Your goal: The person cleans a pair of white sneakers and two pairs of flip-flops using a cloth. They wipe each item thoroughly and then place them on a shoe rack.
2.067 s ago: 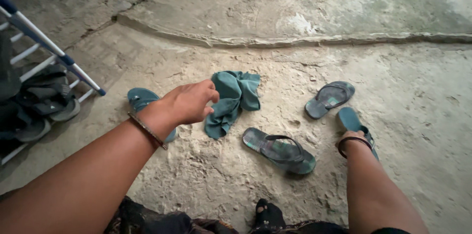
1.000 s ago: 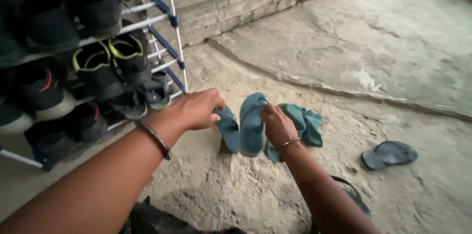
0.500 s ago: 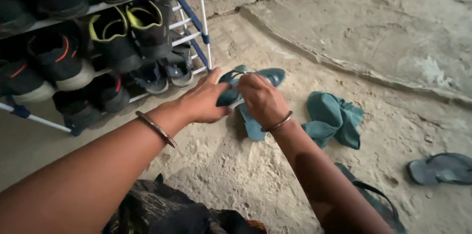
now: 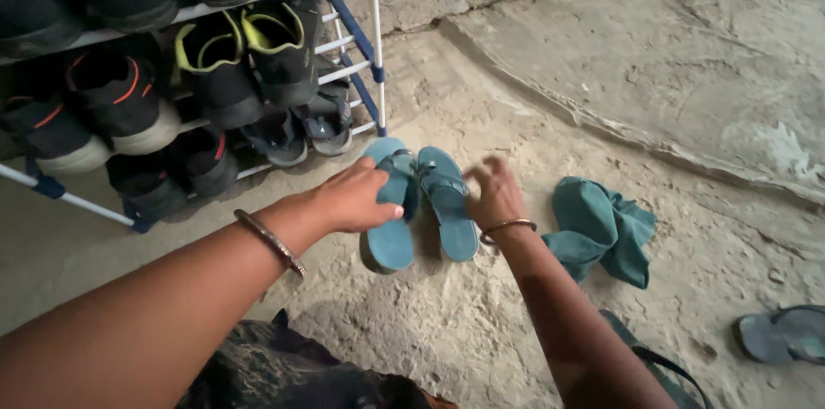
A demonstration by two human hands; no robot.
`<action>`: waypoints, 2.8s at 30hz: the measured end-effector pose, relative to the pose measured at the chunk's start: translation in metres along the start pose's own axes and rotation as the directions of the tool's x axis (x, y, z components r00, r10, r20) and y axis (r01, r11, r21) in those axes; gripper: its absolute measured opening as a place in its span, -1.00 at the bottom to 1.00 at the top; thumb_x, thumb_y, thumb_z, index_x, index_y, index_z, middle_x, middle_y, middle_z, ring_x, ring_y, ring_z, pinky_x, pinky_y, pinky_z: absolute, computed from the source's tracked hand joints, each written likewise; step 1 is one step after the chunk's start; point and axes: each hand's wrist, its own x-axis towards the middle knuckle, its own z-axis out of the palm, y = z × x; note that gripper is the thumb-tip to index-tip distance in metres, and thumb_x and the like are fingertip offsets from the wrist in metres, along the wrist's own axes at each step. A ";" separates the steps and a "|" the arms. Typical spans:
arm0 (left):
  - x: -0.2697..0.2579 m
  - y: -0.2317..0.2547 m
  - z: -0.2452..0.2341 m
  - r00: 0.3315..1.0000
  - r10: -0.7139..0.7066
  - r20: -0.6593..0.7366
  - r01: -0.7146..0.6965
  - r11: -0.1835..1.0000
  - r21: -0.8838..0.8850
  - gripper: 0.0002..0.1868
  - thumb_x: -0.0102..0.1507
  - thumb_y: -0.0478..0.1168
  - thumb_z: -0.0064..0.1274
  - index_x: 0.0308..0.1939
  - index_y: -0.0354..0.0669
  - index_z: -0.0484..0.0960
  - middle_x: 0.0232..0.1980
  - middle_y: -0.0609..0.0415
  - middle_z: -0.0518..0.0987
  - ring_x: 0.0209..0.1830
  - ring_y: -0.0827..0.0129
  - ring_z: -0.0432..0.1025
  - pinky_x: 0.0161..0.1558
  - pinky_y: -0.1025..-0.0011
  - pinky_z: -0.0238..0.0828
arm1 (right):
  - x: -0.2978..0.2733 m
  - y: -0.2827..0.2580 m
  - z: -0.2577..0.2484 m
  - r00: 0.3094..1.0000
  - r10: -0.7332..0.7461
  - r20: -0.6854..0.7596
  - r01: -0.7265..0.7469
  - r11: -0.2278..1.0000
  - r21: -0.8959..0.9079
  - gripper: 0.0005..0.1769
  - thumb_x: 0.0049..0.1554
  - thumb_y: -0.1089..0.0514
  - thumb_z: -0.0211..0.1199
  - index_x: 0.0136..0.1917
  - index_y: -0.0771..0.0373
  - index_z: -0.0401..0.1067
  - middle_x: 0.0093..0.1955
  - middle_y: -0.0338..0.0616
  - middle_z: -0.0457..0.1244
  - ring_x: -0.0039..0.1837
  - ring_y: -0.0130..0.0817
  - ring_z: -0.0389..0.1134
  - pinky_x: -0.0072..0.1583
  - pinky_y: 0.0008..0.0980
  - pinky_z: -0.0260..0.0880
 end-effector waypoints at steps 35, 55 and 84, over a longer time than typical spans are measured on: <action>0.001 0.017 0.007 0.982 0.023 0.187 -0.038 0.996 0.079 -0.20 0.13 0.11 0.27 0.25 -0.35 0.37 0.50 -0.33 0.05 0.41 -0.14 0.20 0.36 0.15 0.16 | -0.088 0.058 0.042 0.845 0.517 0.136 -0.430 0.809 -0.400 0.05 -0.17 -0.20 0.49 0.51 -0.07 0.12 0.31 0.18 0.17 0.39 0.19 0.18 0.29 -0.01 0.30; -0.001 0.013 -0.001 0.970 -0.033 0.239 0.022 0.999 0.049 -0.18 0.15 0.12 0.21 0.30 -0.35 0.34 0.57 -0.37 0.02 0.46 -0.13 0.21 0.42 0.16 0.16 | -0.077 0.053 0.055 0.877 0.479 0.046 -0.453 0.853 -0.259 -0.16 0.04 -0.35 0.28 0.55 -0.31 0.21 0.17 0.33 0.27 0.29 0.27 0.28 0.26 0.06 0.33; 0.002 -0.002 0.004 0.986 0.010 0.169 -0.006 1.000 -0.028 -0.23 0.13 0.18 0.18 0.29 -0.21 0.47 0.39 -0.26 0.36 0.43 -0.08 0.24 0.37 0.15 0.20 | -0.033 -0.037 0.080 0.876 0.372 0.305 -0.337 0.927 -0.163 0.40 -0.10 -0.57 0.33 0.69 0.09 -0.27 0.43 0.28 0.13 0.40 0.27 0.22 0.35 0.04 0.29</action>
